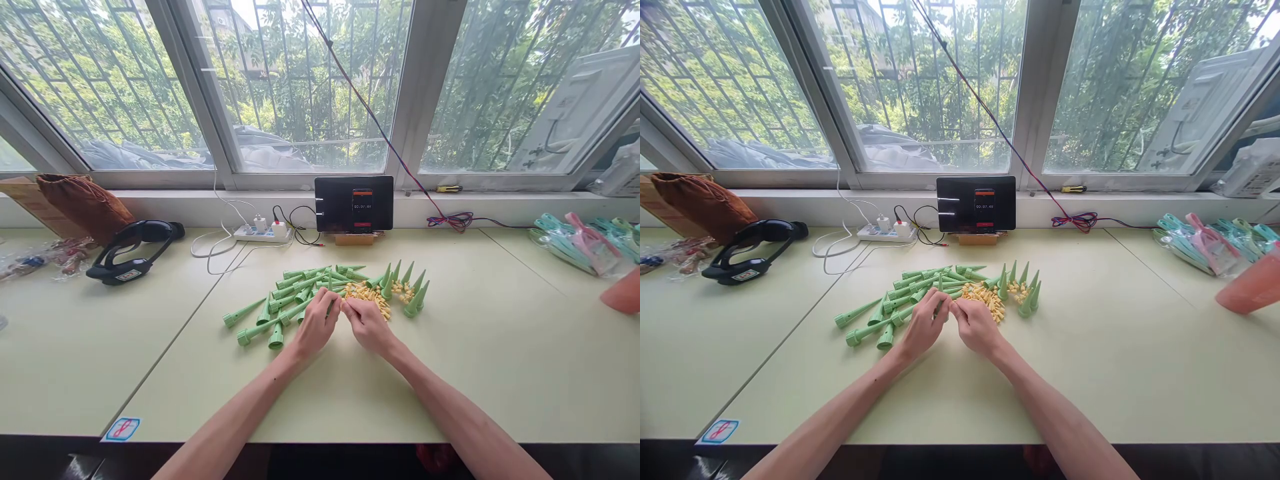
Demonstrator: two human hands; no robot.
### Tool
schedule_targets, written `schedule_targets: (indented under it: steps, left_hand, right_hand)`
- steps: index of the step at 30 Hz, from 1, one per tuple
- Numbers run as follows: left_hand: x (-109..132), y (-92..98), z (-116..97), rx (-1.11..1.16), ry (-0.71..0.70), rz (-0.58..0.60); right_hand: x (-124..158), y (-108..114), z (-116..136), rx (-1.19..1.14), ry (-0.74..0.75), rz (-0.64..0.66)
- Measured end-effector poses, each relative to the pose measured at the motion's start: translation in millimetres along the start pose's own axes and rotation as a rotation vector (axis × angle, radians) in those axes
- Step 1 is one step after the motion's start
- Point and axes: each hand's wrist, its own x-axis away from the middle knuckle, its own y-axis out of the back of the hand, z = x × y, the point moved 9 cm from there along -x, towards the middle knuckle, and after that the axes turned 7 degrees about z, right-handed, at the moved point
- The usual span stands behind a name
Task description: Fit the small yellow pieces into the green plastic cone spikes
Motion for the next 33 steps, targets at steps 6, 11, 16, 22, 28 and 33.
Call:
schedule_targets:
  steps: [6, 11, 16, 22, 28, 33]
  left_hand:
    - [-2, -0.3, 3, 0.038, 0.054, -0.003]
    - [-2, -6.0, 14, 0.265, 0.187, 0.037]
    - [-1, -12.6, 19, 0.515, 0.268, 0.069]
    - [-3, -14.5, 17, 0.630, 0.285, 0.077]
    - [-3, -12.7, 12, 0.564, 0.248, 0.105]
    - [-3, -14.5, 14, 0.551, 0.247, 0.118]
  right_hand:
    - [0, 0, -4, -0.035, -0.022, -0.006]
    - [0, 1, -8, -0.072, -0.019, -0.025]
    - [1, 6, -9, -0.096, -0.016, -0.050]
    - [1, 6, -4, -0.050, 0.012, -0.047]
    - [2, 2, 2, -0.029, 0.034, -0.011]
    - [2, 2, 3, -0.036, 0.044, -0.010]
